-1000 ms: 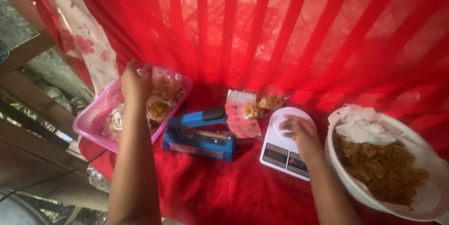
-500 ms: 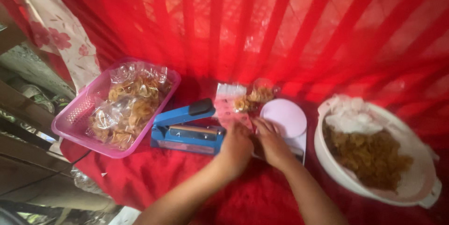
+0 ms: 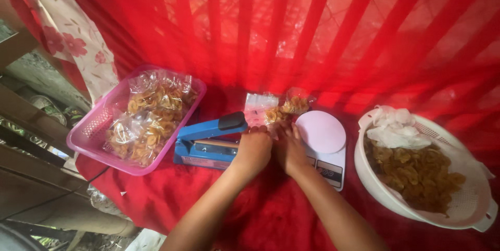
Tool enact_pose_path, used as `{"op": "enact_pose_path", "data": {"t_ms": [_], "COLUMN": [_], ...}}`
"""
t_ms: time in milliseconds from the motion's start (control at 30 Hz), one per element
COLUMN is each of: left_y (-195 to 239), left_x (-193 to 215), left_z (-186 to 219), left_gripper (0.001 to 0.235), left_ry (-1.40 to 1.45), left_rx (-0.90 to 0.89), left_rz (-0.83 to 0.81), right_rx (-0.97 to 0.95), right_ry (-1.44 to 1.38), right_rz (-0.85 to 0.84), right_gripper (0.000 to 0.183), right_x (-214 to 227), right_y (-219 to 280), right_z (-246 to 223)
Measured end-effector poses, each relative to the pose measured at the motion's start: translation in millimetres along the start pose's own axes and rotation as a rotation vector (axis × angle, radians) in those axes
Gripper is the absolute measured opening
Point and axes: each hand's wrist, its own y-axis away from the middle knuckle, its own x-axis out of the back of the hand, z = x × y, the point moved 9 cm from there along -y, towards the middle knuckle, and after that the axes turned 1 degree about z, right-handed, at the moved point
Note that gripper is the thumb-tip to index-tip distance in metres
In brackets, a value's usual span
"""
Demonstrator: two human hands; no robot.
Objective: The person weighs dried snacks on a digital scale, places them into clear plastic bags, and seals the bags using a handheld heat sealer. The sealed packages are then placed into a pink basket.
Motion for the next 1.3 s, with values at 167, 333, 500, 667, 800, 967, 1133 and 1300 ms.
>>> {"op": "enact_pose_path", "data": {"t_ms": [167,333,500,667,800,967,1133,1300], "left_y": [-1,-6,-34,-64,-88,-98,-106,-122], "left_x": [12,33,39,3,-7,-15,-5,7], "left_z": [-7,-12,-2,29,45,53,55,67], "left_gripper": [0.018,0.028,0.047,0.025,0.020,0.013,0.014,0.019], "left_ry": [0.123,0.460,1.006,1.790,1.962,1.870,1.683,1.717], "left_rx": [0.062,0.081,0.039,0.102,0.130,0.154,0.144,0.120], "left_rz": [0.057,0.072,0.066,-0.079,-0.004,0.099,0.204,0.045], "right_rx": [0.019,0.004,-0.231,-0.572,-0.560,-0.440,-0.342,-0.260], "right_ry": [0.127,-0.015,-0.545,-0.588,-0.771,-0.541,-0.319,-0.877], "right_rz": [0.103,0.118,0.203,0.395,0.588,0.718,0.696,0.597], "right_gripper": [0.038,0.013,0.015,0.016,0.014,0.026,0.038,0.042], "right_x": [24,72,144,209,228,228,206,183], "right_y": [9,9,23,57,69,80,68,38], "right_z": [0,5,50,102,116,114,79,76]}}
